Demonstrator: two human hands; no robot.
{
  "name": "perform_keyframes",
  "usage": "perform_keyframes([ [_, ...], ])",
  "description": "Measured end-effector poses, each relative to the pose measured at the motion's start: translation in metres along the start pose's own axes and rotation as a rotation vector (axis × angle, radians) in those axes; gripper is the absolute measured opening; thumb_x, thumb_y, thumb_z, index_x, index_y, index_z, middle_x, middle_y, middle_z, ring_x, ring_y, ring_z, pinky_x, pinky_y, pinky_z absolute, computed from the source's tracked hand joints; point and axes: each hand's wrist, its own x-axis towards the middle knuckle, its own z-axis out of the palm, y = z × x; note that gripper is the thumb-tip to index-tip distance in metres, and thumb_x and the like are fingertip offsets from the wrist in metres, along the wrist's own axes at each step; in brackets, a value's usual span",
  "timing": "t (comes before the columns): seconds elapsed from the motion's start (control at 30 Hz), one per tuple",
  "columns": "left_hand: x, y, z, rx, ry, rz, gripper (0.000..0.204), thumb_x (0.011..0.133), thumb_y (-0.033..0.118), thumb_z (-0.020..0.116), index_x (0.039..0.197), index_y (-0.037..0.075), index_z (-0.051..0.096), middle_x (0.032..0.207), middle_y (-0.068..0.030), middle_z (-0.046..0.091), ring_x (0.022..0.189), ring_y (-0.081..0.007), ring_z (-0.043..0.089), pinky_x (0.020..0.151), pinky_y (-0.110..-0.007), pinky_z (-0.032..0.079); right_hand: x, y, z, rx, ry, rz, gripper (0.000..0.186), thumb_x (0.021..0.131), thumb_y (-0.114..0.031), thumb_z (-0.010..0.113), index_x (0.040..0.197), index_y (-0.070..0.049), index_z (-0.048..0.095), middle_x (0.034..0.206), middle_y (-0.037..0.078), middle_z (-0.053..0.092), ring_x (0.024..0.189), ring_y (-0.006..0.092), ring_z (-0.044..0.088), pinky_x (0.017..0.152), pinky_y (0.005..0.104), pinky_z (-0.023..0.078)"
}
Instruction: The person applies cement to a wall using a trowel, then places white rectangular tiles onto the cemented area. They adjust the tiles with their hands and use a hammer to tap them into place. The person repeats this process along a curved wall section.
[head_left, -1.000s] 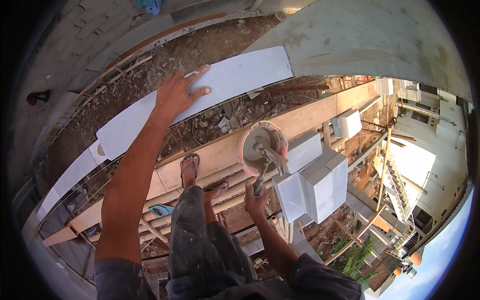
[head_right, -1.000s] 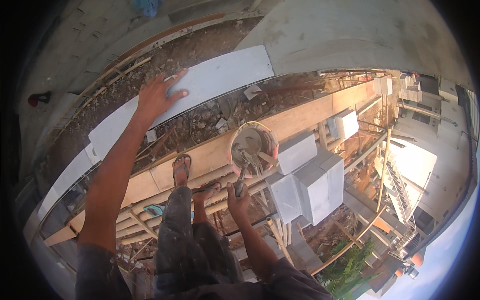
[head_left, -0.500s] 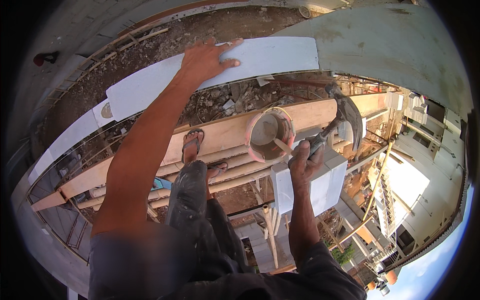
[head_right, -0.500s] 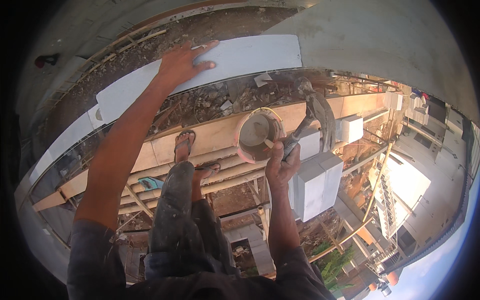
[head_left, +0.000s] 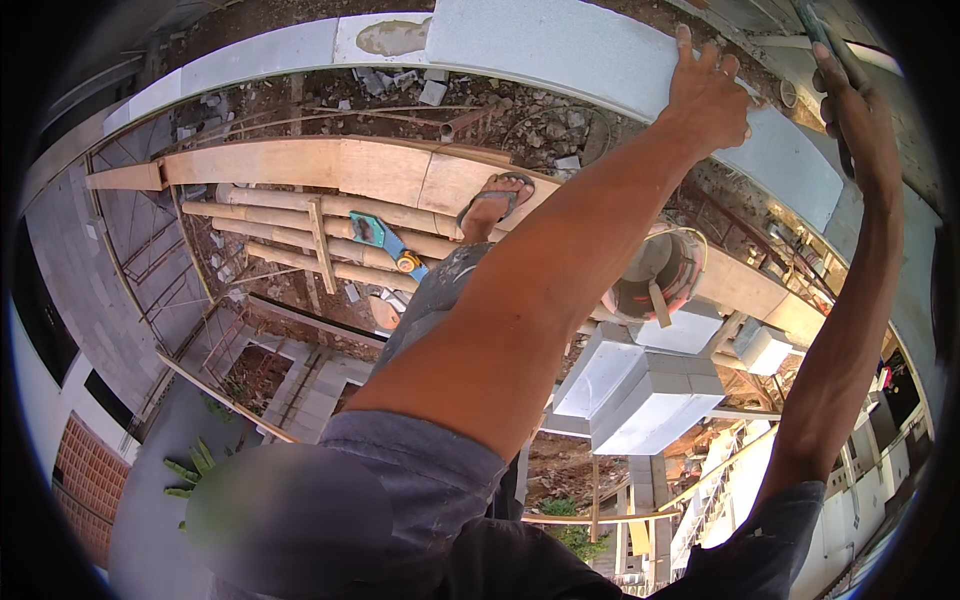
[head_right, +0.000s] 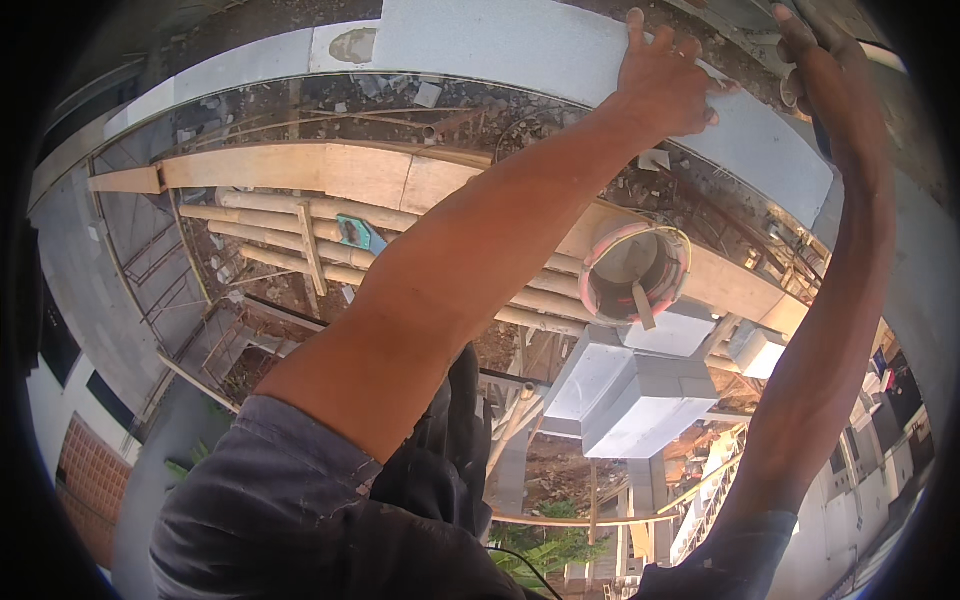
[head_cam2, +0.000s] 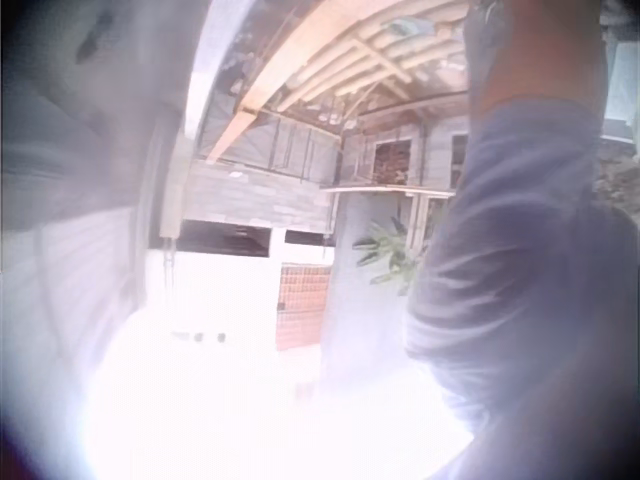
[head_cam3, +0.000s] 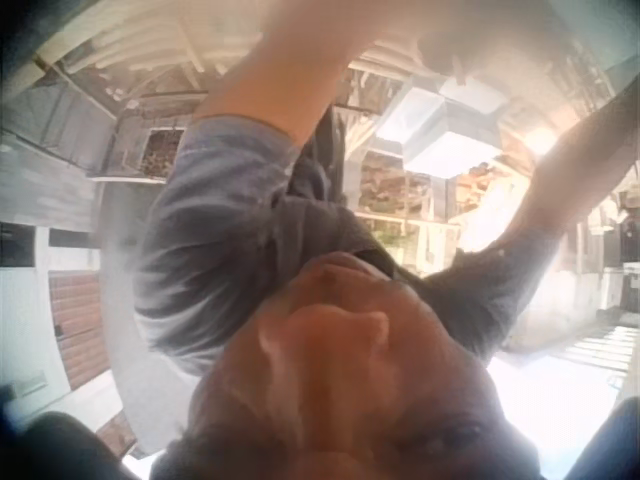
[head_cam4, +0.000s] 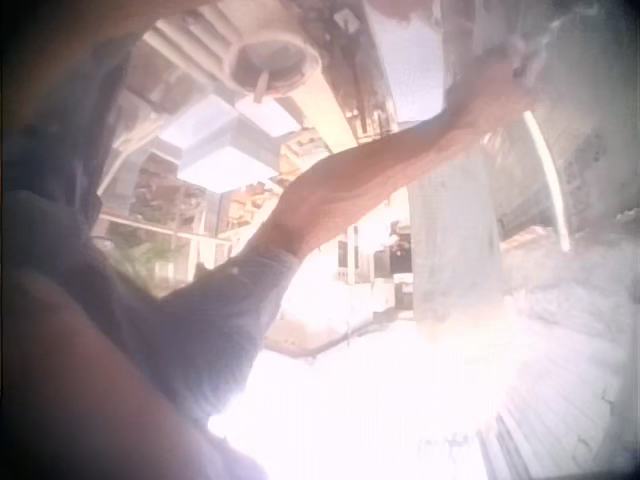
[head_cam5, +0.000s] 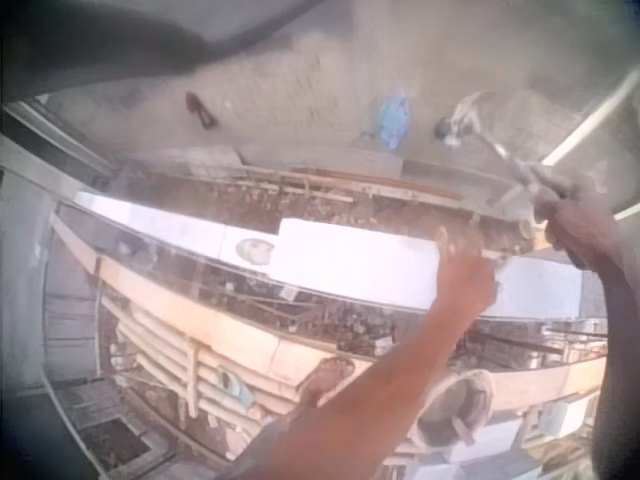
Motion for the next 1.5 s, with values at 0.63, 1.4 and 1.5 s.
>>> perform_keyframes([
  [0.63,-0.003,-0.001,0.010,-0.134,0.007,0.051,0.043,0.085,0.041,0.069,0.128,0.038,0.064,0.140,-0.0083,0.054,0.139,-0.0345,0.035,0.115,-0.063,0.013,0.036,-0.155,0.088,-0.474,-0.255,-0.694,0.034,0.086,-0.018,0.061,0.116,-0.004,0.068,0.092,0.020,0.070,0.079,0.0337,0.068,0.071,0.0443,0.053],
  [1.4,0.006,0.026,0.002,-0.337,0.240,-0.029,0.030,0.094,0.034,0.055,0.087,0.016,0.079,0.101,0.0004,0.065,0.109,-0.0211,0.050,0.110,-0.044,0.024,0.036,-0.406,0.210,-0.498,-0.437,-1.103,0.040,0.079,-0.001,0.055,0.118,0.001,0.065,0.090,0.027,0.069,0.082,0.0322,0.070,0.071,0.0425,0.055],
  [1.5,-0.007,0.010,0.011,-0.311,0.196,-0.086,0.029,0.093,0.032,0.055,0.086,0.018,0.079,0.099,0.0009,0.065,0.108,-0.0204,0.049,0.107,-0.043,0.025,0.012,-0.395,0.231,-0.483,-0.430,-1.050,0.038,0.078,-0.003,0.057,0.116,0.002,0.064,0.090,0.027,0.069,0.084,0.0329,0.070,0.072,0.0428,0.056],
])
